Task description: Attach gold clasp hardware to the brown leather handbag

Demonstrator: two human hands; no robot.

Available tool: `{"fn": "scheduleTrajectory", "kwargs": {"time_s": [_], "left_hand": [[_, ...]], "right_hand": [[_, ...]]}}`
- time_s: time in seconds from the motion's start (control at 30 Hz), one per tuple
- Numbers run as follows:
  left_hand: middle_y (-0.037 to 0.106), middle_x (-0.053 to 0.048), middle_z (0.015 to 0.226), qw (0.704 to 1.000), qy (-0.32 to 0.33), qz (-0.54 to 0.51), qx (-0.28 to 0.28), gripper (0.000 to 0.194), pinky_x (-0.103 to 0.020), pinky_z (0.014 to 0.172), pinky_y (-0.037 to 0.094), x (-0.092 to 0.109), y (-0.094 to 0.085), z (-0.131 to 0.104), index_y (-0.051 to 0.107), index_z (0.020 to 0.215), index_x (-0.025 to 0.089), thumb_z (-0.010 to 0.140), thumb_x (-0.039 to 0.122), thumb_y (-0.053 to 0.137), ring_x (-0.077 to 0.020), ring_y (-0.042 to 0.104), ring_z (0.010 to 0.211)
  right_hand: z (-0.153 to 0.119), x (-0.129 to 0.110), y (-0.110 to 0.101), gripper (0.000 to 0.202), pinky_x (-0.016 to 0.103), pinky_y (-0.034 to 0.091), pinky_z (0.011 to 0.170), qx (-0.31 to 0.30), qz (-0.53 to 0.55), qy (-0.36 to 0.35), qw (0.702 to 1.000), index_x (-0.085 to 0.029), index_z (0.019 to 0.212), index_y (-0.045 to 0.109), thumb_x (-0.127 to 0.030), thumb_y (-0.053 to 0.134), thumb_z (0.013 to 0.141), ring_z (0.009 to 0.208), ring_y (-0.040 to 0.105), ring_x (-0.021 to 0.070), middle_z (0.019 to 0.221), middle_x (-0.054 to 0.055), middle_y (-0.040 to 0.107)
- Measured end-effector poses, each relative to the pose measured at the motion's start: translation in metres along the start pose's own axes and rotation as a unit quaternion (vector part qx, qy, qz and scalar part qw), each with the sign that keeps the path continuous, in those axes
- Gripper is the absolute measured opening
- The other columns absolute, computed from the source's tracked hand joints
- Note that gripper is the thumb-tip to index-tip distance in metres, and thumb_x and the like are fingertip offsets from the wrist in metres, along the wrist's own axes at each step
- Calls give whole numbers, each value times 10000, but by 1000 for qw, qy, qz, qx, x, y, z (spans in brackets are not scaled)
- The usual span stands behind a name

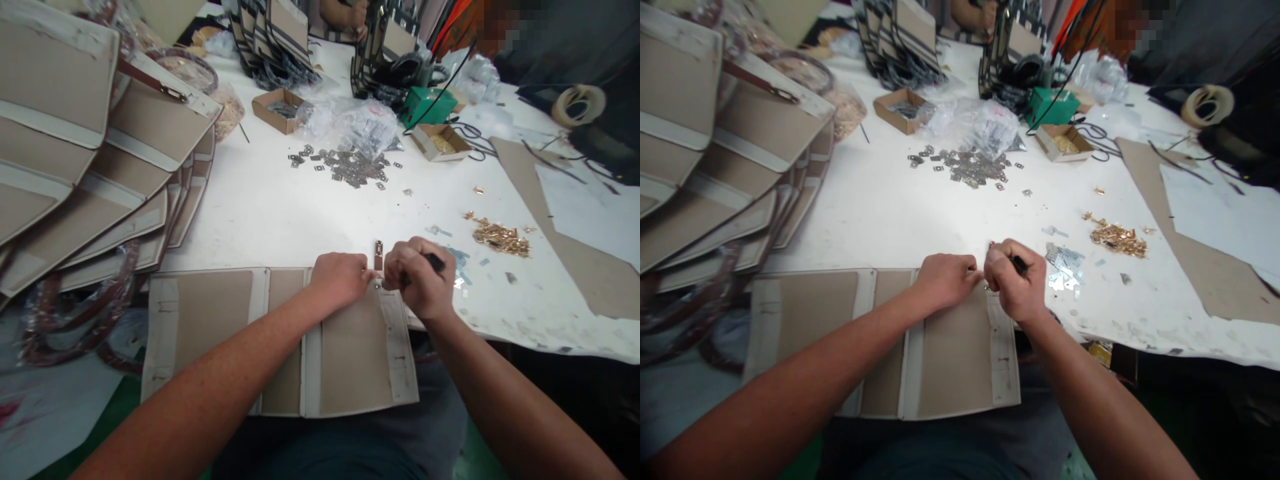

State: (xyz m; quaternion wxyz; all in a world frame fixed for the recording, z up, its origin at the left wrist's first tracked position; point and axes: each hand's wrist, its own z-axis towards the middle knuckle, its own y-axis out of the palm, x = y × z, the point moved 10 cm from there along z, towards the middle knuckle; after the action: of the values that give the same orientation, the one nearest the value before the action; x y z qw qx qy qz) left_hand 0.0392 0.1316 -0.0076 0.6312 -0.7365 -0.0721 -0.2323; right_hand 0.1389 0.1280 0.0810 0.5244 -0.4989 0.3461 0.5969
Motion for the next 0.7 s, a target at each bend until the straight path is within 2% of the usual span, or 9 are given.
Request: {"fn": "scheduleTrajectory", "kwargs": {"time_s": [0.1,0.27,0.33,0.4,0.47,0.57,0.63,0.7], "left_hand": [[766,-41,905,1000,-11,-3,3,324,-343,691,416,-1,-1,1,755,956,283,964,530,545,-256,690,827],[774,-28,895,1000,-21,6,5,334,-333,677,401,-2,0,1,756,930,294,956,555,549,-255,697,834],[779,-18,911,1000,-19,10,8,338,-328,670,396,-1,0,2,754,944,304,952,572,548,-252,696,842],[783,-5,916,1000,-17,9,14,337,-323,656,386,-1,-2,2,751,946,313,952,576,541,-248,699,847],[784,1,915,1000,-18,6,15,335,-318,648,381,-1,-3,4,750,933,312,953,569,536,-245,700,850],[780,-4,933,1000,-8,7,15,342,-313,667,396,0,-3,11,752,952,301,952,564,534,-241,694,870],[775,-10,946,1000,-1,11,17,355,-312,679,406,0,-2,16,753,953,295,946,579,540,-244,690,882],[770,-12,943,1000,3,15,17,368,-317,681,416,0,-1,22,750,939,291,941,597,545,-250,687,877]], "right_hand": [[-2,-12,-15,395,285,352,416,57,89,-74,992,-259,646,436,-422,663,924,423,391,114,534,-49,439],[-5,11,-17,389,288,341,433,68,70,-35,995,-256,642,430,-415,638,929,426,388,114,517,-53,445],[-6,11,-23,381,292,336,440,81,70,-40,993,-258,645,413,-413,609,932,431,391,119,522,-53,440],[-6,9,-26,370,295,343,460,74,20,-18,997,-253,632,420,-394,588,929,451,398,122,521,-49,444],[-9,8,-30,370,294,348,495,39,-84,38,995,-238,612,445,-371,600,921,491,418,123,529,-44,461],[-29,13,-36,341,283,344,538,-62,-252,111,959,-212,626,539,-383,675,889,561,468,128,572,-43,517],[-51,24,-40,205,272,374,577,-130,-326,139,926,-212,725,663,-354,706,867,619,538,140,652,-38,612],[-71,38,-46,67,266,431,660,-158,-365,144,906,-231,848,739,-279,694,862,720,618,161,792,-20,704]]}}
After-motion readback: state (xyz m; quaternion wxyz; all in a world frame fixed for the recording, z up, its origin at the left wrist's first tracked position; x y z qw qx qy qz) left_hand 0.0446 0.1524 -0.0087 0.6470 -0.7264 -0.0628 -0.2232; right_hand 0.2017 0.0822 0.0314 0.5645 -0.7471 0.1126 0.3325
